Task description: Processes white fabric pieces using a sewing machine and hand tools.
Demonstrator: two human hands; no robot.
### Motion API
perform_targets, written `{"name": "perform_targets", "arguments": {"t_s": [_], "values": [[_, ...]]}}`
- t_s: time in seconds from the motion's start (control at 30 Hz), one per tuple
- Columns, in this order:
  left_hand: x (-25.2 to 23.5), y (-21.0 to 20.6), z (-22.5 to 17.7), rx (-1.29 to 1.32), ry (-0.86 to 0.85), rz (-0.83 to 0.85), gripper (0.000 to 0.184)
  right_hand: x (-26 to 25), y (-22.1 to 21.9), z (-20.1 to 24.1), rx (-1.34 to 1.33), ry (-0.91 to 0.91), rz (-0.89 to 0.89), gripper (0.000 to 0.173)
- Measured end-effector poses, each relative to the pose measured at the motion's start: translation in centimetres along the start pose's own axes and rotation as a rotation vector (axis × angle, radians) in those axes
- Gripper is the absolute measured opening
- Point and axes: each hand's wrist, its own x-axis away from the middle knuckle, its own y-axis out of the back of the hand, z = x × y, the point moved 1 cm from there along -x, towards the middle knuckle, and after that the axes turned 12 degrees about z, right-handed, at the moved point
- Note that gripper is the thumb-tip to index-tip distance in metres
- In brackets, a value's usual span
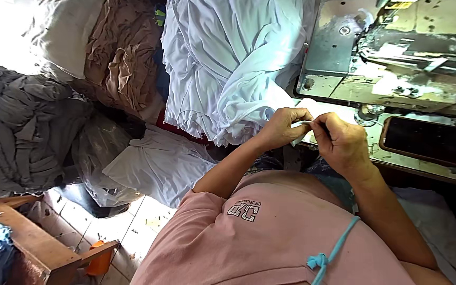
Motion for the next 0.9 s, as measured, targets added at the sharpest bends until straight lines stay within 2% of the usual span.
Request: {"name": "perform_targets", "arguments": {"t_s": [0.13,0.17,0.27,0.37,0.47,0.57,0.63,0.77,0.9], "values": [[-0.1,0.4,-1.4,-0.094,0.045,0.026,0.012,-0.6,0.2,-2.5,-0.586,-0.037,0.038,0.011],[-0.4,0.5,-1.3,-0.128,0.069,0.027,0.012,-0.9,-0.2,-2.2,-0.588,-0.048,0.026,0.011],[-0.9,1.3,-0.6,-0.068,0.021,0.047,0.006,-0.8,-0.4,0.2,-0.274,0.019,-0.018,0.019],[-0.2,1.7,-1.1,-0.063,0.029,0.067,0.01,-0.7,0.8,-2.4,-0.433,-0.054,-0.041,0.017],[-0.6,1.3,0.1,-0.046,0.086,0.051,0.013,-1.2,0.9,-0.9,-0.601,-0.001,-0.042,0.012],[-0.4,1.4,0.1,0.068,0.082,0.03,0.009,-1.2,1.1,-3.6,-0.796,-0.125,-0.098,0.011],[-0.2,1.4,0.3,0.141,0.064,0.003,0.014,-0.9,1.8,-4.8,-0.832,-0.181,-0.127,0.013],[0.1,0.8,0.2,0.208,0.036,-0.064,0.011,0.4,0.3,-3.3,-0.839,-0.16,0.013,0.009],[0.3,0.8,0.1,0.207,0.003,-0.07,0.014,1.3,-0.8,-4.1,-0.763,-0.203,-0.151,0.009]]}}
